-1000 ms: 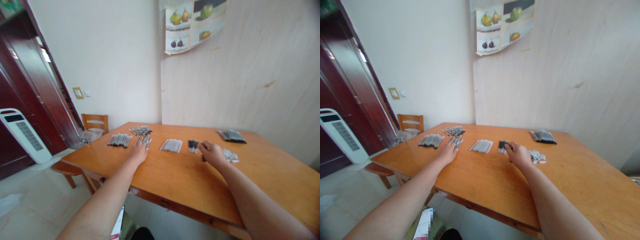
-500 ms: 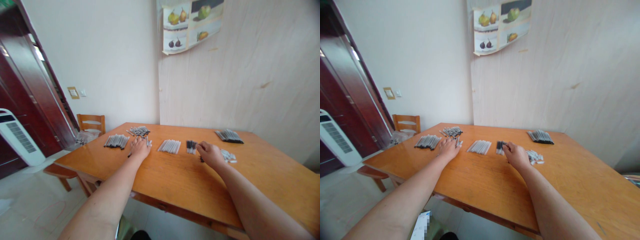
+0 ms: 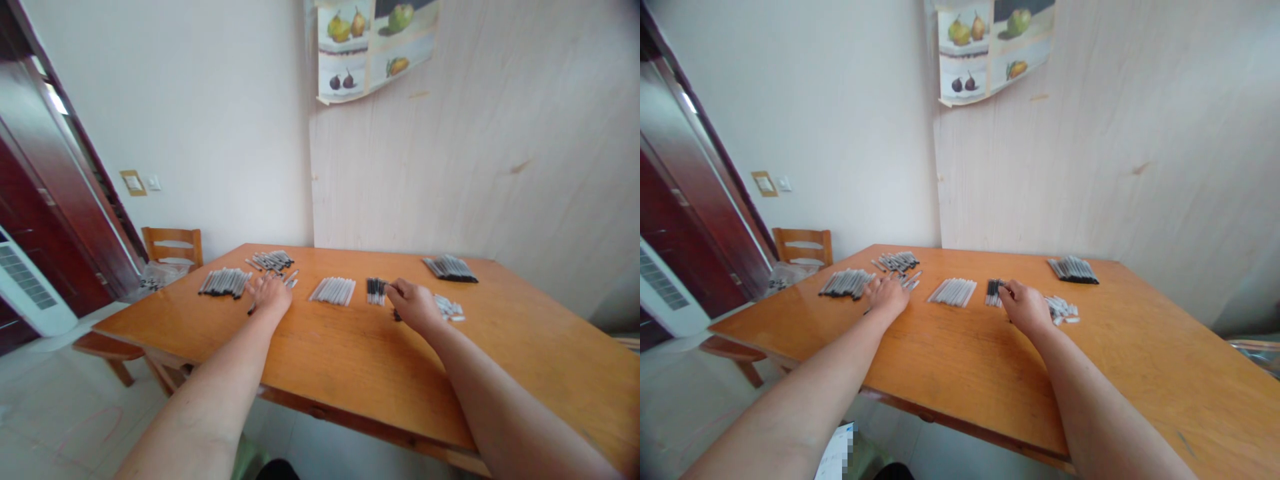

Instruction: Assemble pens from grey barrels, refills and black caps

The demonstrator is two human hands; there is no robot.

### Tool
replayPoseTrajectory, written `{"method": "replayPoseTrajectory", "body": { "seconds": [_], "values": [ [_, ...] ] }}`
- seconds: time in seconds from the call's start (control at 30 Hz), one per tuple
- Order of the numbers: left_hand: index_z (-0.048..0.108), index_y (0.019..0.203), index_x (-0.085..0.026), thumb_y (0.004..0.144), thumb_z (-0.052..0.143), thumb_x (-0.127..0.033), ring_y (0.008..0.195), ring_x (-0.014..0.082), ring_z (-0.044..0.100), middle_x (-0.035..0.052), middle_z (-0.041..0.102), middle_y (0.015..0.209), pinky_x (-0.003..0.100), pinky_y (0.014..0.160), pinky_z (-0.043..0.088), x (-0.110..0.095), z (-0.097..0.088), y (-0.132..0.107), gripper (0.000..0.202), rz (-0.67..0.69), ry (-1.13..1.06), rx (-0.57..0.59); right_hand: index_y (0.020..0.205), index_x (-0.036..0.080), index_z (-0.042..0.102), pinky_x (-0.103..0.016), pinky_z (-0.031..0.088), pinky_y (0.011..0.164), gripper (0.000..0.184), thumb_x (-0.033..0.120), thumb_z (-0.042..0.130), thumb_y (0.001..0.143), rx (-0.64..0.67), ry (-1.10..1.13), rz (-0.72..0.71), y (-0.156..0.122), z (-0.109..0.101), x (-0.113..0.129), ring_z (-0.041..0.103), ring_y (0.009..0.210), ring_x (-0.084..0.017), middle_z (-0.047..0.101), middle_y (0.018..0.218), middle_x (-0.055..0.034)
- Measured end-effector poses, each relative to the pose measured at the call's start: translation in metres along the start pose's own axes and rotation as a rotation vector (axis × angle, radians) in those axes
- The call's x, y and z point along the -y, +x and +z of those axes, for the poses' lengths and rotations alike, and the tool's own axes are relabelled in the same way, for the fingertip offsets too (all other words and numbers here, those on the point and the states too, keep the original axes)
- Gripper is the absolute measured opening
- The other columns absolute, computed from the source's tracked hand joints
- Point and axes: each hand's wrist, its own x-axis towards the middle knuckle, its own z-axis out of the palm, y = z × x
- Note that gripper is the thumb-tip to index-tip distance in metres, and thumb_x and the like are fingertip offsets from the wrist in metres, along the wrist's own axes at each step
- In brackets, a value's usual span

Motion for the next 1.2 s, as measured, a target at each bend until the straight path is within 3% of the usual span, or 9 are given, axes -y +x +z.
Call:
{"method": "replayPoseTrajectory", "body": {
  "seconds": [0.2,0.37,0.43,0.6,0.73,0.93,1.07,1.13,1.2],
  "values": [
    [0.068,0.095,-0.016,0.083,0.046,-0.033,0.114,0.0362,0.043,0.0184,0.062,0.111,0.055,0.097,0.021,-0.009,-0.016,-0.011,0.030,0.025,-0.076,-0.136,0.075,0.021,0.063,-0.024,0.031,0.056,0.038,0.049,0.041,0.086,-0.062,0.061,0.034,0.003,0.000,-0.001,0.056,0.063,-0.015,0.063,0.065,-0.0036],
    [0.067,0.088,-0.016,0.085,0.046,-0.035,0.103,0.0314,0.051,0.0173,0.063,0.101,0.044,0.087,0.033,-0.047,-0.023,-0.016,0.028,0.110,-0.384,-0.164,0.070,0.019,0.062,-0.024,0.033,0.055,0.037,0.048,0.044,0.084,-0.061,0.193,0.071,0.004,-0.001,0.002,0.054,0.059,-0.014,0.062,0.062,-0.0028],
    [0.065,0.078,-0.017,0.084,0.049,-0.035,0.090,0.0268,0.056,0.0139,0.065,0.088,0.037,0.079,0.037,-0.072,-0.022,-0.021,0.025,0.127,-0.631,-0.053,0.075,0.018,0.065,-0.024,0.033,0.053,0.036,0.048,0.045,0.083,-0.047,0.286,0.094,0.004,0.000,0.004,0.053,0.058,-0.013,0.062,0.063,-0.0021],
    [0.063,0.072,-0.017,0.081,0.054,-0.034,0.070,0.0168,0.059,0.0069,0.065,0.073,0.027,0.065,0.039,-0.138,-0.028,-0.052,0.021,0.009,-1.400,0.409,0.088,0.018,0.066,-0.022,0.033,0.048,0.037,0.050,0.049,0.080,0.037,0.651,0.140,0.001,0.003,0.010,0.047,0.053,-0.010,0.060,0.066,0.0001],
    [0.064,0.075,-0.016,0.077,0.061,-0.036,0.067,0.0144,0.059,0.0072,0.067,0.077,0.027,0.066,0.040,-0.171,-0.041,-0.075,0.021,-0.004,-1.628,0.628,0.082,0.018,0.064,-0.021,0.032,0.046,0.037,0.053,0.052,0.078,0.095,0.905,0.186,0.001,0.001,0.016,0.044,0.051,-0.009,0.058,0.065,0.0006],
    [0.066,0.080,-0.014,0.074,0.064,-0.046,0.071,0.0153,0.058,0.0086,0.068,0.080,0.028,0.068,0.042,-0.180,-0.034,-0.085,0.033,0.158,-1.695,0.662,0.073,0.018,0.060,-0.021,0.027,0.042,0.030,0.047,0.057,0.075,0.093,1.075,0.204,0.001,-0.004,0.020,0.039,0.049,-0.008,0.055,0.061,0.0011],
    [0.065,0.078,-0.014,0.073,0.065,-0.051,0.072,0.0147,0.058,0.0070,0.067,0.078,0.027,0.068,0.041,-0.172,-0.029,-0.084,0.038,0.085,-1.685,0.544,0.068,0.017,0.058,-0.020,0.028,0.041,0.024,0.040,0.057,0.075,0.079,1.068,0.240,0.000,-0.005,0.020,0.040,0.047,-0.007,0.054,0.058,0.0017],
    [0.064,0.080,-0.014,0.073,0.064,-0.053,0.071,0.0148,0.058,0.0070,0.067,0.078,0.027,0.065,0.041,-0.167,-0.030,-0.080,0.040,0.022,-1.730,0.584,0.068,0.017,0.058,-0.019,0.030,0.041,0.024,0.039,0.057,0.076,0.174,1.086,0.249,-0.002,-0.005,0.022,0.043,0.045,-0.007,0.056,0.058,0.0007],
    [0.065,0.087,-0.015,0.073,0.064,-0.053,0.070,0.0154,0.059,0.0080,0.067,0.081,0.026,0.060,0.040,-0.164,-0.031,-0.076,0.041,0.039,-1.822,0.714,0.069,0.016,0.058,-0.019,0.031,0.040,0.022,0.037,0.057,0.077,0.325,1.134,0.253,-0.004,-0.005,0.024,0.047,0.045,-0.007,0.061,0.062,-0.0018]
  ]
}}
